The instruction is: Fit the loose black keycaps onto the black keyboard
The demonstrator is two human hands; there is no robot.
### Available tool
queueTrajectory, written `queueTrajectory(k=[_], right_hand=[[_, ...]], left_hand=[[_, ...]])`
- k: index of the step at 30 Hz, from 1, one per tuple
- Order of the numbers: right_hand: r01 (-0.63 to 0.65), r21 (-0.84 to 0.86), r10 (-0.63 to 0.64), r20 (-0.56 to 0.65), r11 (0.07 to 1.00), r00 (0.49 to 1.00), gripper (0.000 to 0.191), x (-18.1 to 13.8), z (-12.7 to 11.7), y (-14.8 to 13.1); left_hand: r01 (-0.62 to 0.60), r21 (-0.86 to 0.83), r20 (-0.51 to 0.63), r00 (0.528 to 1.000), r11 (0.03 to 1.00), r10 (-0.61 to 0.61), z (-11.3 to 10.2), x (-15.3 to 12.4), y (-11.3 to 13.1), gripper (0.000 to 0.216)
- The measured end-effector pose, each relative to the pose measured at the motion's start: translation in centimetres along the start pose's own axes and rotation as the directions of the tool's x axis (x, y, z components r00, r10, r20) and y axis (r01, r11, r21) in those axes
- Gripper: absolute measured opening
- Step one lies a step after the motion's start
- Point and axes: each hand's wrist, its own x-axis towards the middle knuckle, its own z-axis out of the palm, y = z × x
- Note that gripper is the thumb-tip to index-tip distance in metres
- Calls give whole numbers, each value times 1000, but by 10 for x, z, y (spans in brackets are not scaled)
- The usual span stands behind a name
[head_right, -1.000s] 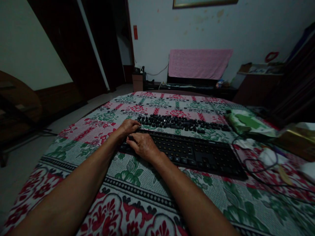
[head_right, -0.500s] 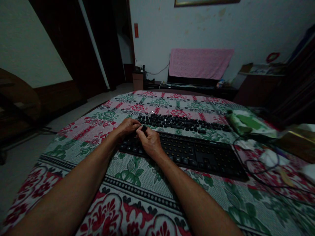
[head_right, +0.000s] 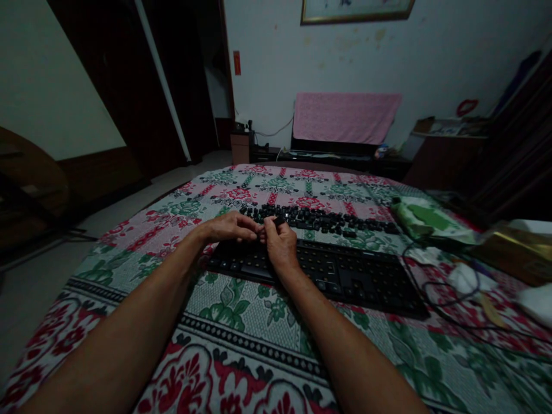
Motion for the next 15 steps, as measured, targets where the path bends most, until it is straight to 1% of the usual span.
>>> queueTrajectory(k=[4, 8, 12, 14, 15], right_hand=[[-14, 20, 14, 8, 1000, 1000, 31, -1, 1, 0], [-5, -2, 5, 1, 1000, 1000, 31, -3, 2, 0], [-38, 26, 38, 9, 999, 999, 33, -2, 1, 3], [-59, 53, 60, -14, 997, 998, 34, -1, 1, 4], [-69, 70, 71, -35, 995, 997, 34, 0, 0, 5]], left_hand=[[51, 52, -36, 998, 997, -49, 4, 4, -5, 20], [87, 133, -72, 994, 987, -78, 4, 4, -7, 23], [69, 166, -54, 997, 984, -61, 1, 4, -11, 27], [85, 179, -54, 996, 980, -77, -4, 2, -13, 28], [94, 186, -76, 994, 978, -81, -7, 1, -14, 28]])
